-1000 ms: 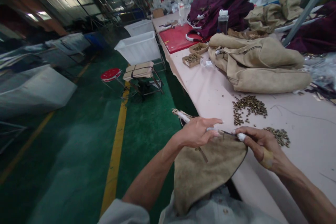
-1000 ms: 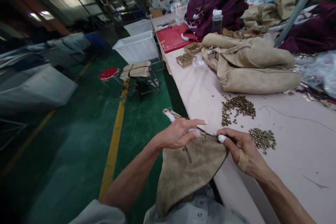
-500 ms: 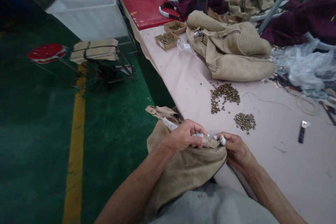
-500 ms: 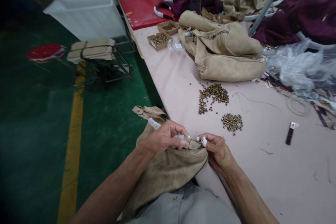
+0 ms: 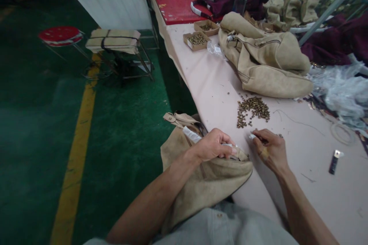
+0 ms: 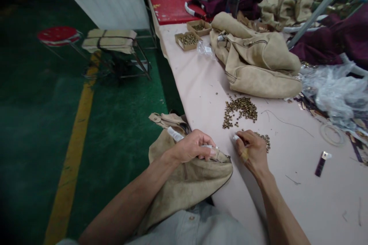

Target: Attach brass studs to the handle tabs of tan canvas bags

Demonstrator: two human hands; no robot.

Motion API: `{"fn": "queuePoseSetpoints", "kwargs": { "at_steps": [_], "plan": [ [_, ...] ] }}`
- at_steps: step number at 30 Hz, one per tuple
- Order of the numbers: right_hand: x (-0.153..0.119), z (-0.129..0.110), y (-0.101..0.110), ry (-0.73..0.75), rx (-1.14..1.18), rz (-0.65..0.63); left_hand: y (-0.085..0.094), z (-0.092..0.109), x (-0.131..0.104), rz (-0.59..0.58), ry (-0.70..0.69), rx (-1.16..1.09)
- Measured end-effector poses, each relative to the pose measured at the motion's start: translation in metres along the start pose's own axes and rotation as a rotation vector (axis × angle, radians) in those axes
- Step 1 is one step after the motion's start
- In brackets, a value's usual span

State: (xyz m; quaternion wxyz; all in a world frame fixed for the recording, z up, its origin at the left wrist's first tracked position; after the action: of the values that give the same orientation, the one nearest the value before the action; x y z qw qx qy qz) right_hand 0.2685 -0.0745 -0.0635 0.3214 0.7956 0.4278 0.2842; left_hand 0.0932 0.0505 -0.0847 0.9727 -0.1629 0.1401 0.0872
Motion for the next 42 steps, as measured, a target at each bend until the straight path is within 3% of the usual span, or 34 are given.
{"fn": "queuePoseSetpoints", "kwargs": {
  "at_steps": [4, 9, 16, 22, 28, 34, 42],
  "plan": [
    [0.030, -0.003, -0.019, 0.028, -0.054, -0.070, -0.001, -0.003, -0.002, 0.037, -0.020, -0.022],
    [0.041, -0.002, -0.035, -0.009, -0.091, -0.143, 0.002, -0.001, -0.007, 0.052, -0.015, 0.027],
    [0.036, 0.018, -0.031, -0.288, -0.055, -0.167, 0.005, -0.002, -0.004, 0.058, -0.020, 0.009],
    [0.034, 0.031, -0.027, -0.378, -0.062, -0.107, 0.004, -0.007, -0.003, 0.053, -0.020, -0.026],
    [0.034, 0.033, -0.024, -0.329, -0.118, -0.097, 0.002, -0.008, -0.005, 0.045, -0.030, -0.027],
    [0.030, 0.016, -0.025, -0.181, -0.296, -0.133, 0.000, -0.008, -0.007, 0.078, -0.034, 0.015],
    [0.024, 0.002, -0.035, -0.045, -0.527, -0.230, -0.004, -0.006, -0.014, -0.081, -0.085, 0.116]
  ]
}}
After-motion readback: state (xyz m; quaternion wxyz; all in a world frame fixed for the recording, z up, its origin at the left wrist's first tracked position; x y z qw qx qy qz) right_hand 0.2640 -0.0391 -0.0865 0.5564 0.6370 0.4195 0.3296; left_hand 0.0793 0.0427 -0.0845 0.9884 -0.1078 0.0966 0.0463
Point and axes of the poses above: each hand's wrist, its own x-axis towards the middle knuckle, its own y-axis out of the back of the hand, z = x × y, the point moved 7 cm from there along x, towards the middle knuckle, and after that the axes turned 3 degrees about -z, right-handed, at the moved point
